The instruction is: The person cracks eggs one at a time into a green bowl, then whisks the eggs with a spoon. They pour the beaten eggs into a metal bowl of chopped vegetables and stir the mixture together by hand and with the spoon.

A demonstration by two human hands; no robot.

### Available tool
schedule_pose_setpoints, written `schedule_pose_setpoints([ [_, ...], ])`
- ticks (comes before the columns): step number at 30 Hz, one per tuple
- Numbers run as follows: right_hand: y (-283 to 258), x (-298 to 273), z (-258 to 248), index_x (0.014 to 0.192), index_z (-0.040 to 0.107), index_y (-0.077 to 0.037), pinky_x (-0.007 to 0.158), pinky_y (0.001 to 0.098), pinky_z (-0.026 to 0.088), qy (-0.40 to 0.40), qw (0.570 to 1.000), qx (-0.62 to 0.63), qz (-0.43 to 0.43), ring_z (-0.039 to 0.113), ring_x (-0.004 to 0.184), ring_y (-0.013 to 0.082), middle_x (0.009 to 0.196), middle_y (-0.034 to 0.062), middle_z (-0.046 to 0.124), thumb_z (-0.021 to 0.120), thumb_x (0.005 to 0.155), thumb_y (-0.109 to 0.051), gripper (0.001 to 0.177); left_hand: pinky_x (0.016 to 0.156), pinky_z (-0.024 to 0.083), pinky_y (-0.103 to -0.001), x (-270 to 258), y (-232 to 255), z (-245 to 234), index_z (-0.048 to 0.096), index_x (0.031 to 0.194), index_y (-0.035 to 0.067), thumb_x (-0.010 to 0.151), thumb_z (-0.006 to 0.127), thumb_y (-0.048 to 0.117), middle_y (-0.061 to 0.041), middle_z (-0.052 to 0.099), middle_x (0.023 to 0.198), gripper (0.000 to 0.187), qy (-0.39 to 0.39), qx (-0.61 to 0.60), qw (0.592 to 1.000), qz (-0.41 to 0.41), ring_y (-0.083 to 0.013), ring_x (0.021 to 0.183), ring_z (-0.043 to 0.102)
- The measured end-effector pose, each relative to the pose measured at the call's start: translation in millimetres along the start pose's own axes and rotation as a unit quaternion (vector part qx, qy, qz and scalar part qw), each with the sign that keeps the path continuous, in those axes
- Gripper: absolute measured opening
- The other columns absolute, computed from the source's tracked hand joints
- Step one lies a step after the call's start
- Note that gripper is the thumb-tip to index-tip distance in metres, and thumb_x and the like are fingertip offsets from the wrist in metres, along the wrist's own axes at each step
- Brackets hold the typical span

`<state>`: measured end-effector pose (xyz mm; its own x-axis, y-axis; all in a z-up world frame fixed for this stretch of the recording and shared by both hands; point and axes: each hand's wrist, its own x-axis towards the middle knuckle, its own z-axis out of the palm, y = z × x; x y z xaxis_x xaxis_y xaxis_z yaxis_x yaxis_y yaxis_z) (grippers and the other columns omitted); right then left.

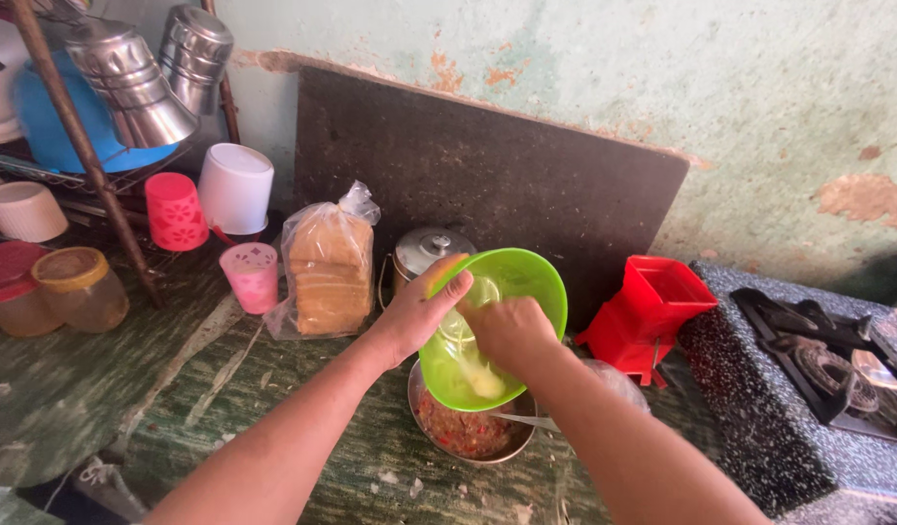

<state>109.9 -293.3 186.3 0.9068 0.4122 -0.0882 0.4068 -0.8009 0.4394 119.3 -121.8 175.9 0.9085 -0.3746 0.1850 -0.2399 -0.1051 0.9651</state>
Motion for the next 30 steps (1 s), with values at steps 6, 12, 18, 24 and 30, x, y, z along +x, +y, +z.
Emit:
schedule_pose_setpoints([
  [6,-8,7,-10,0.104,0.073,-0.013,0.064,0.0361,0.054,-0.034,0.988,-0.122,-0.083,0.071,0.073,0.0178,0.086,0.0054,0.073,0.059,0.102,-0.026,0.018,0.115,0.039,-0.045,-1,3,8,0.040,0.157,0.021,0.079,0.045,0.081,-0.015,0.050,0.154,0.098,-0.004,0.019,1.000,-0.010,-0.0300,0.140,0.050],
  [12,-22,-19,-4,0.134,0.058,-0.024,0.062,0.0378,0.053,-0.029,0.977,-0.128,-0.167,0.072,0.066,0.0208,0.078,0.0061,0.072,0.063,0.098,-0.025,0.036,0.118,0.035,-0.050,0,5,3,0.041,0.156,0.024,0.079,0.043,0.084,-0.015,0.047,0.157,0.098,-0.003,0.045,0.999,0.004,-0.0312,0.146,0.043],
  [18,3,-8,-6,0.117,0.070,-0.012,0.063,0.0336,0.054,-0.092,0.978,-0.173,-0.070,0.069,0.069,0.0160,0.084,0.0067,0.071,0.068,0.095,-0.045,0.040,0.116,0.034,-0.057,-11,10,3,0.039,0.158,0.032,0.074,0.039,0.086,-0.017,0.038,0.158,0.100,-0.005,0.146,0.989,-0.007,-0.0348,0.148,0.035],
  [24,-14,5,14,0.104,0.076,-0.012,0.062,0.0323,0.050,-0.003,0.978,-0.197,-0.062,0.066,0.078,0.0172,0.094,0.0028,0.070,0.072,0.091,-0.029,0.022,0.116,0.036,-0.053,-18,28,8,0.042,0.157,0.032,0.078,0.041,0.086,-0.018,0.043,0.151,0.096,0.009,0.158,0.985,0.061,-0.0344,0.146,0.040],
  [30,-35,2,45,0.105,0.071,-0.007,0.061,0.0341,0.049,0.057,0.964,-0.252,-0.055,0.067,0.078,0.0197,0.093,0.0059,0.070,0.071,0.088,-0.031,0.029,0.113,0.041,-0.047,-21,38,8,0.051,0.152,0.031,0.079,0.046,0.083,-0.016,0.055,0.137,0.090,0.029,0.188,0.978,0.081,-0.0304,0.135,0.052],
])
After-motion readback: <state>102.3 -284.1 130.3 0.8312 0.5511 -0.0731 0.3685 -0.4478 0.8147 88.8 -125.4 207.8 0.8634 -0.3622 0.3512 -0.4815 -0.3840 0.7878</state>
